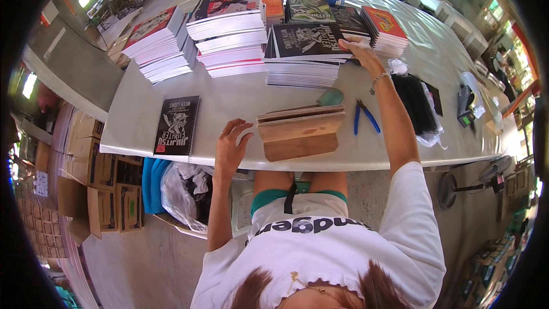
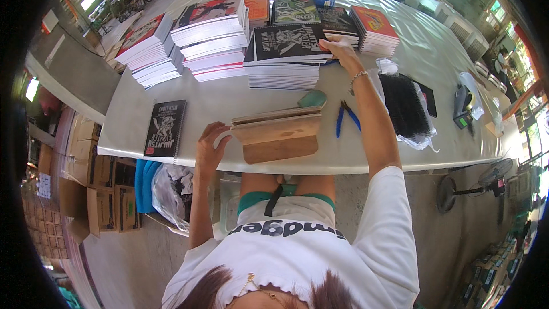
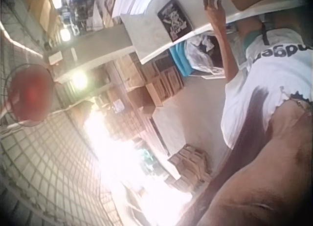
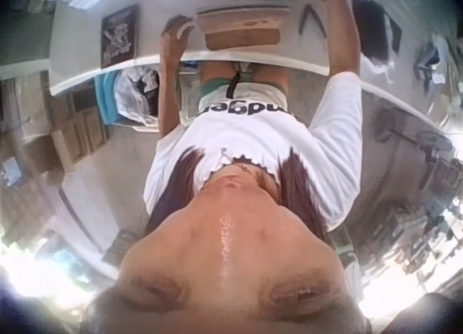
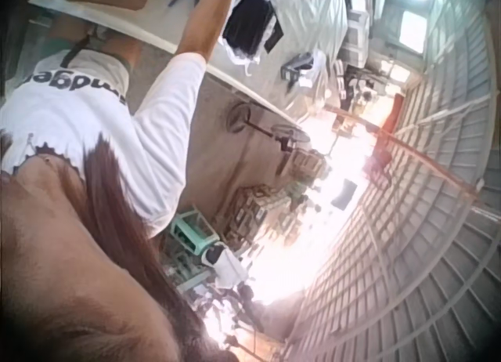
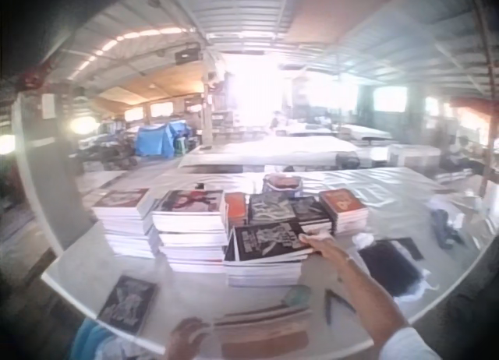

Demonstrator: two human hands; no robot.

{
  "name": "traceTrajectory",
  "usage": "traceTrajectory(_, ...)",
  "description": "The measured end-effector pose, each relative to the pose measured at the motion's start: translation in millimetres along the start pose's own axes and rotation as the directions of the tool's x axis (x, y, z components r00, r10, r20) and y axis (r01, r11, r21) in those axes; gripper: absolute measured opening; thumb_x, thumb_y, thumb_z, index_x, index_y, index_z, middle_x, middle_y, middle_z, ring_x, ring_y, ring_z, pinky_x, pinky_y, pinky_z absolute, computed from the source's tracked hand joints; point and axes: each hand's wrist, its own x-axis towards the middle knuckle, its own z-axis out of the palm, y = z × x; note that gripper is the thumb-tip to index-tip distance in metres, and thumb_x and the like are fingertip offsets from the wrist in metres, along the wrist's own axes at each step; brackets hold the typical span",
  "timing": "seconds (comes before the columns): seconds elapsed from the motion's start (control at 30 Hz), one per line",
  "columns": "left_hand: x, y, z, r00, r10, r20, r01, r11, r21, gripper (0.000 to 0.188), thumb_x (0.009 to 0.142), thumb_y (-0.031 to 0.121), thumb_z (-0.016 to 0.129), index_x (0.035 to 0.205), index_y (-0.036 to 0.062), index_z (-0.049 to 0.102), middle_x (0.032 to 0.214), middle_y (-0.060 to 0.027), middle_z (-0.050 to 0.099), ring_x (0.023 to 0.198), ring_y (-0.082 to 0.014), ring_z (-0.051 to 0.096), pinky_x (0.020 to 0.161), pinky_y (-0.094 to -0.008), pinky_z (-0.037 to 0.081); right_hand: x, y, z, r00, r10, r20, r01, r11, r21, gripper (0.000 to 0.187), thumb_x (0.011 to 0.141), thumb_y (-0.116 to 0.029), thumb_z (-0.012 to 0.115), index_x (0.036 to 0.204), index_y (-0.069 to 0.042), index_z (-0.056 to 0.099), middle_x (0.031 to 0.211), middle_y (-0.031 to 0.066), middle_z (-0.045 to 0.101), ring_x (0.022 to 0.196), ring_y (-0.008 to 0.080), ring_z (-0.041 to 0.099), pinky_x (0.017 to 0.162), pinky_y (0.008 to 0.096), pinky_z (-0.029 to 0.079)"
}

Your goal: The person assembles spiral-bound books by inserting a metal coil through the punched holes of a paper stack using a wooden guide and cutting the excess coil with pliers.

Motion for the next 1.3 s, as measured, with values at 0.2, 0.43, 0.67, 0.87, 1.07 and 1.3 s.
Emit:
traceTrajectory(0.2,-3.8,-19.4,24.7,1.0,0.026,-0.01,-0.026,1.0,0.007,0.018,0.083,0.008,0.065,0.101,0.005,0.067,0.106,-0.014,0.061,0.098,-0.0343,0.059,0.085,-0.0418,0.048,6.6,-12.0,-11.4,0.991,0.133,-0.031,-0.136,0.974,-0.181,0.039,0.077,-0.051,0.073,0.077,-0.012,0.068,0.073,-0.0038,0.061,0.07,0.0084,0.053,0.065,0.029,0.04)
traceTrajectory(0.43,-6.4,-21.2,28.8,0.999,0.045,-0.02,-0.043,0.994,0.101,0.015,0.083,0.007,0.063,0.098,0.0055,0.067,0.104,-0.0111,0.062,0.1,-0.0319,0.057,0.086,-0.0418,0.045,22.5,-42.0,-9.4,0.976,0.204,-0.073,-0.214,0.862,-0.46,0.034,0.072,-0.033,0.081,0.067,-0.005,0.065,0.064,0.002,0.059,0.06,0.0131,0.056,0.053,0.0294,0.047)
traceTrajectory(0.67,-8.6,-18.3,31.1,0.997,0.046,-0.058,-0.038,0.991,0.13,0.015,0.084,0.008,0.063,0.098,0.0071,0.068,0.104,-0.0079,0.062,0.1,-0.0293,0.057,0.087,-0.0407,0.044,33.9,-61.7,11.8,0.946,0.21,-0.247,-0.324,0.596,-0.734,0.043,0.069,-0.033,0.082,0.085,0.002,0.063,0.09,0.0164,0.068,0.082,0.0234,0.068,0.055,0.0348,0.057)
traceTrajectory(0.87,-9.4,-14.7,32.5,0.996,0.047,-0.082,-0.035,0.988,0.152,0.016,0.084,0.008,0.062,0.098,0.008,0.068,0.104,-0.0065,0.062,0.099,-0.0276,0.058,0.087,-0.04,0.044,30.1,-74.6,16.6,0.938,0.217,-0.268,-0.344,0.517,-0.784,0.049,0.069,-0.026,0.081,0.107,-0.003,0.062,0.109,0.0173,0.066,0.098,0.0302,0.067,0.082,0.038,0.054)
traceTrajectory(1.07,-10.4,-13.5,32.0,0.996,0.044,-0.082,-0.03,0.987,0.16,0.016,0.083,0.007,0.062,0.099,0.0064,0.067,0.105,-0.0075,0.062,0.099,-0.0288,0.058,0.086,-0.04,0.044,20.6,-92.7,27.6,0.914,0.237,-0.33,-0.404,0.451,-0.796,0.051,0.069,-0.025,0.083,0.111,-0.006,0.063,0.113,0.0122,0.067,0.106,0.0282,0.064,0.086,0.0373,0.052)
traceTrajectory(1.3,-12.7,-17.7,30.8,0.995,0.046,-0.085,-0.029,0.981,0.192,0.014,0.083,0.006,0.062,0.096,0.004,0.065,0.105,-0.008,0.063,0.098,-0.0296,0.059,0.086,-0.0399,0.045,16.9,-103.0,39.0,0.925,0.207,-0.32,-0.375,0.348,-0.859,0.036,0.074,-0.023,0.079,0.105,-0.008,0.068,0.104,0.0099,0.07,0.101,0.0229,0.067,0.082,0.0347,0.054)
